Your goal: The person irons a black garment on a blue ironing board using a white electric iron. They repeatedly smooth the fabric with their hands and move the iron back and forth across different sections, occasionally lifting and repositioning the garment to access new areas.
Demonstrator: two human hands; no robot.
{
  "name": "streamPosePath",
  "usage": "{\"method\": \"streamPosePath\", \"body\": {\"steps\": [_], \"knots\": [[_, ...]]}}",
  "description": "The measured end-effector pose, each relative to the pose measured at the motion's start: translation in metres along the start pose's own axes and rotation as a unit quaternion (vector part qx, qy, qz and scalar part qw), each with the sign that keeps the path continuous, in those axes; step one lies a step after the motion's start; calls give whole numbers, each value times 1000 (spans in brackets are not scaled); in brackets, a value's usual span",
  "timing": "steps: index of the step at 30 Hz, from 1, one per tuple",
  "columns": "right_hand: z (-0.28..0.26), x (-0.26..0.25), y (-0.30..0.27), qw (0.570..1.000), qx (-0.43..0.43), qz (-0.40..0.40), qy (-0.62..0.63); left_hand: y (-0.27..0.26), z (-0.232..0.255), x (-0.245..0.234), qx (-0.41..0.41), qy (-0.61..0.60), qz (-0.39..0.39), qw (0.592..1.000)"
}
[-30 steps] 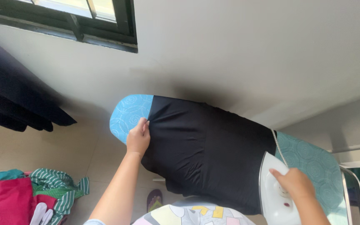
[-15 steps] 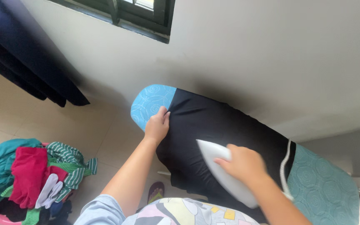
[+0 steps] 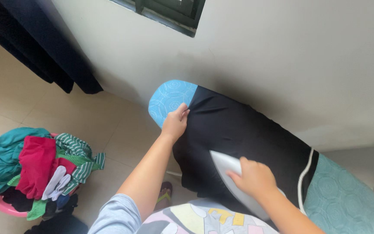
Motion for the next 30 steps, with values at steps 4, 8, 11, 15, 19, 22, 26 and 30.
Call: {"method": "streamPosePath", "body": {"steps": [4, 8, 11, 15, 19, 22, 26, 30], "knots": [[-12, -7, 32, 1000, 22, -7, -3, 4, -3, 3, -38, 5, -4, 999], [19, 20, -10, 1000, 17, -2, 12, 2, -1, 0, -29, 7, 0, 1000], [55, 46, -64, 995, 70, -64, -3, 2, -2, 2, -10, 19, 7, 1000], [53, 46, -58, 996, 79, -43, 0, 1, -4, 3, 17, 15, 9, 1000], [19, 11, 9, 998, 63, 14, 15, 4, 2, -1, -29, 24, 2, 999], [14, 1, 16, 997, 73, -2, 16, 0, 6, 1, -49, 30, 0, 998], [44, 25, -33, 996, 78, -42, 25, 2, 9, 2, -34, 34, 9, 999], [77, 51, -77, 986, 135, -93, 12, 1, 4, 2, -35, 36, 1, 999]]}}
Point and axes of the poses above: each hand's wrist, its own y-axis towards the middle knuckle, its own x-axis out of the palm, z = x × y, the point moved 3 cm from there along y, towards the middle knuckle, and after that the axes turned 15 degrees about -y, right-handed, at the moved point
